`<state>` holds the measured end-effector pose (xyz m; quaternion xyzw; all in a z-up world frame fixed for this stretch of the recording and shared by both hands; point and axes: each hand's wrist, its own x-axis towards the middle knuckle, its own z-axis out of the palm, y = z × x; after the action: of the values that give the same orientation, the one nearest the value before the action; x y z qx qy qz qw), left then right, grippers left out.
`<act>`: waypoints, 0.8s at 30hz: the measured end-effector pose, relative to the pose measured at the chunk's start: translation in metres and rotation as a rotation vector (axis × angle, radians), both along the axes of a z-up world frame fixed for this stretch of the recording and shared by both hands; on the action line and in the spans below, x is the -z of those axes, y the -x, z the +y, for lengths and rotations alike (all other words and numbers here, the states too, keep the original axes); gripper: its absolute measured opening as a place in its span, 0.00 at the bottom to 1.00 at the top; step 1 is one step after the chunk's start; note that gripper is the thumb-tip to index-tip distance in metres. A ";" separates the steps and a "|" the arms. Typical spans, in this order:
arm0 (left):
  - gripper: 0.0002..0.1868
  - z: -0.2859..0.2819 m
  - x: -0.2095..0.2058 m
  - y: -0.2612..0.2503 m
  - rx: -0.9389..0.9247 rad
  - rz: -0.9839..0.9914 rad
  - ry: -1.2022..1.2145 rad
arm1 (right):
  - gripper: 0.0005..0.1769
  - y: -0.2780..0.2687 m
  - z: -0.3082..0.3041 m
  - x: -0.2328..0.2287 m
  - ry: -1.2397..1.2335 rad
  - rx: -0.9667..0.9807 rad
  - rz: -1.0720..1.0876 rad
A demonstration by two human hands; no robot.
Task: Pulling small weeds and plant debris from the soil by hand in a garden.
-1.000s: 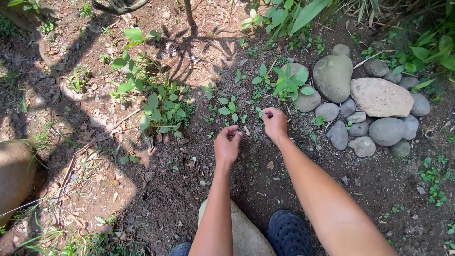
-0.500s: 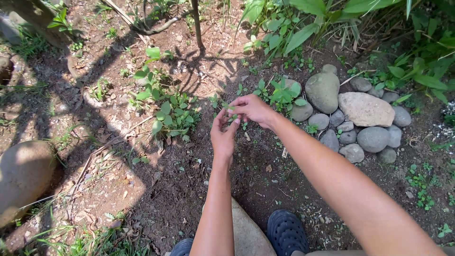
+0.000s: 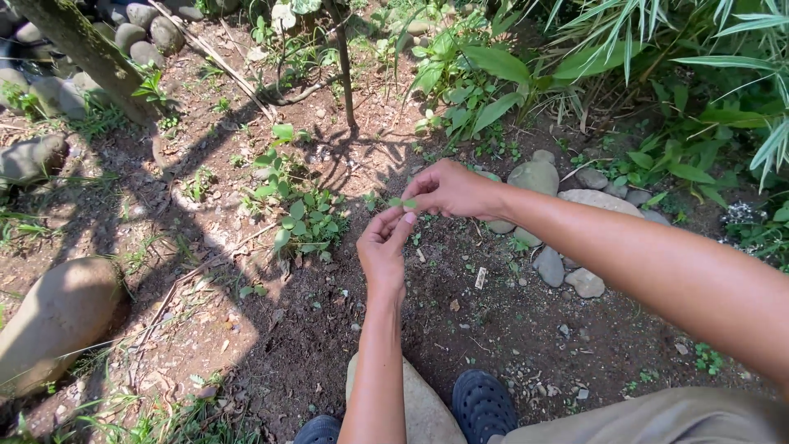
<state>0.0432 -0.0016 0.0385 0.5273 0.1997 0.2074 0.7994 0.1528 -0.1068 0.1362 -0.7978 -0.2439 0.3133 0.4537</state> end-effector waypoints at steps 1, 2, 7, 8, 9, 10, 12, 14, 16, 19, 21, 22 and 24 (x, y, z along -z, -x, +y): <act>0.14 -0.001 -0.003 0.006 0.002 0.000 -0.006 | 0.08 0.004 -0.005 0.000 -0.006 0.002 0.000; 0.12 -0.003 -0.005 0.011 0.008 0.003 -0.042 | 0.07 0.008 -0.010 0.001 -0.007 0.011 0.001; 0.09 0.001 0.011 0.030 0.030 0.048 -0.177 | 0.06 0.021 -0.024 0.033 -0.082 0.067 0.029; 0.08 0.003 0.009 0.034 0.041 0.055 -0.212 | 0.06 0.024 -0.026 0.040 -0.085 0.086 0.033; 0.07 0.004 0.007 0.038 0.056 0.062 -0.247 | 0.06 0.028 -0.028 0.047 -0.090 0.107 0.038; 0.07 0.006 0.005 0.045 0.059 0.070 -0.250 | 0.06 0.033 -0.030 0.052 -0.092 0.110 0.045; 0.07 0.009 -0.004 0.049 0.052 0.121 -0.335 | 0.07 0.031 -0.033 0.056 -0.102 0.119 0.049; 0.13 0.010 0.011 0.048 0.094 0.107 -0.306 | 0.08 0.031 -0.036 0.055 -0.109 0.128 0.058; 0.21 0.008 0.018 0.048 0.140 0.095 -0.278 | 0.08 0.031 -0.040 0.057 -0.116 0.140 0.071; 0.21 0.001 0.019 0.048 0.202 0.138 -0.235 | 0.08 0.032 -0.045 0.062 -0.123 0.149 0.086; 0.16 -0.005 0.024 0.046 0.198 0.142 -0.241 | 0.07 0.031 -0.046 0.070 -0.141 0.128 0.083; 0.16 -0.007 0.025 0.046 0.200 0.144 -0.240 | 0.07 0.033 -0.045 0.071 -0.141 0.130 0.085; 0.11 -0.012 0.027 0.044 0.185 0.145 -0.233 | 0.06 0.035 -0.044 0.071 -0.143 0.117 0.086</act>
<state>-0.0011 -0.0136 0.0113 0.6461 0.1820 0.1160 0.7321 0.1174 -0.1508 0.0650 -0.7619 -0.1991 0.3022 0.5371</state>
